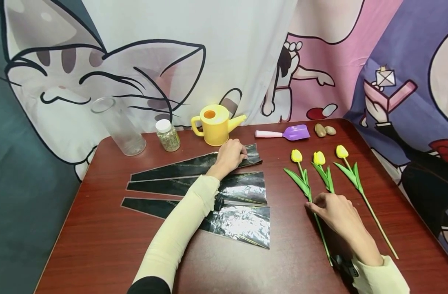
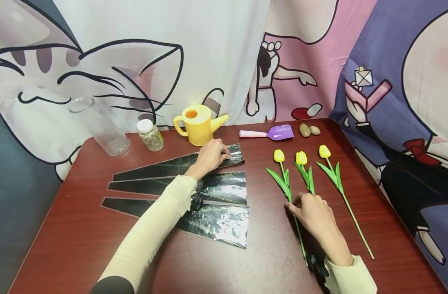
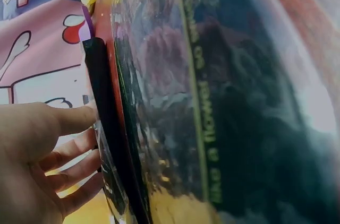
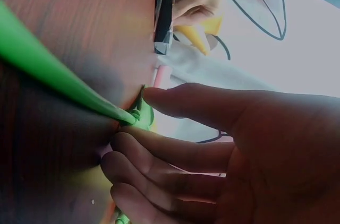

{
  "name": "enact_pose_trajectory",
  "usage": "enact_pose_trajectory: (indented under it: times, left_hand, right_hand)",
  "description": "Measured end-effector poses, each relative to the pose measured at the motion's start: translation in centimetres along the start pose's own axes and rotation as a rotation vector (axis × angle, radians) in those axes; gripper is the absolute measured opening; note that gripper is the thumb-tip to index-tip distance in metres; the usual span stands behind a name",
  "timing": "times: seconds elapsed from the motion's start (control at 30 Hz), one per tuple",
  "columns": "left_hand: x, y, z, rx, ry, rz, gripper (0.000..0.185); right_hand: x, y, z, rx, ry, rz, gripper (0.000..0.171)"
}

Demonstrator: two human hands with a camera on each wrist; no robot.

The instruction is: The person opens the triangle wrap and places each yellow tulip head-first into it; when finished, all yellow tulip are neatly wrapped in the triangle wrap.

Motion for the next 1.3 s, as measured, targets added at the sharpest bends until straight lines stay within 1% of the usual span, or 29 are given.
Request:
enact_pose_trajectory:
  times: [0.1,0.23,0.47,0.7,0.87,1.1,1.2,1.3]
  left_hand:
    - [-0.09,-0.16,-0.02,0.013,0.007,-0.014,0.007]
    - [-0.12,-0.23,-0.02,0.025,0.006,-0.018,0.008]
    - [-0.14,-0.11,0.13,0.017,-0.01,-0.014,0.004]
    - [-0.22,-0.24,0.3,0.006,-0.005,-0.023,0.004]
    - [-0.24,-0.31,0.38,0.014,-0.011,-0.028,0.004]
    - [-0.38,-0.23,0.48,0.031,-0.015,-0.03,0.005]
    - [-0.43,-0.22,0.55,0.037,-0.009,-0.033,0.006]
    - [-0.51,-0.26,0.66,0.044,-0.004,-0.036,0.006]
  right_hand:
    - [0.04,-0.13,-0.1,0.002,0.014,-0.036,0.027]
    - [0.17,-0.31,-0.14,0.01,0.008,-0.063,0.028]
    - [0.44,-0.53,-0.39,0.014,-0.063,-0.06,0.023]
    - [0.42,-0.68,-0.42,0.025,-0.137,-0.049,0.021]
    - [0.16,-0.7,-0.35,0.025,-0.134,-0.056,0.018]
    - [0.02,-0.64,-0.28,0.041,-0.125,-0.059,0.02]
    - [-0.05,-0.55,-0.23,0.053,-0.171,-0.054,0.019]
    - [-0.08,-0.42,0.06,0.07,-0.249,-0.043,0.018]
Point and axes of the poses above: each hand's wrist, its own x-axis towards the middle knuckle, its own z-axis out of the back of the hand, y = z × x, the point moved 3 cm from there along x, towards the middle knuckle, and after that the axes turned 8 degrees about z, right-handed, at the moved point
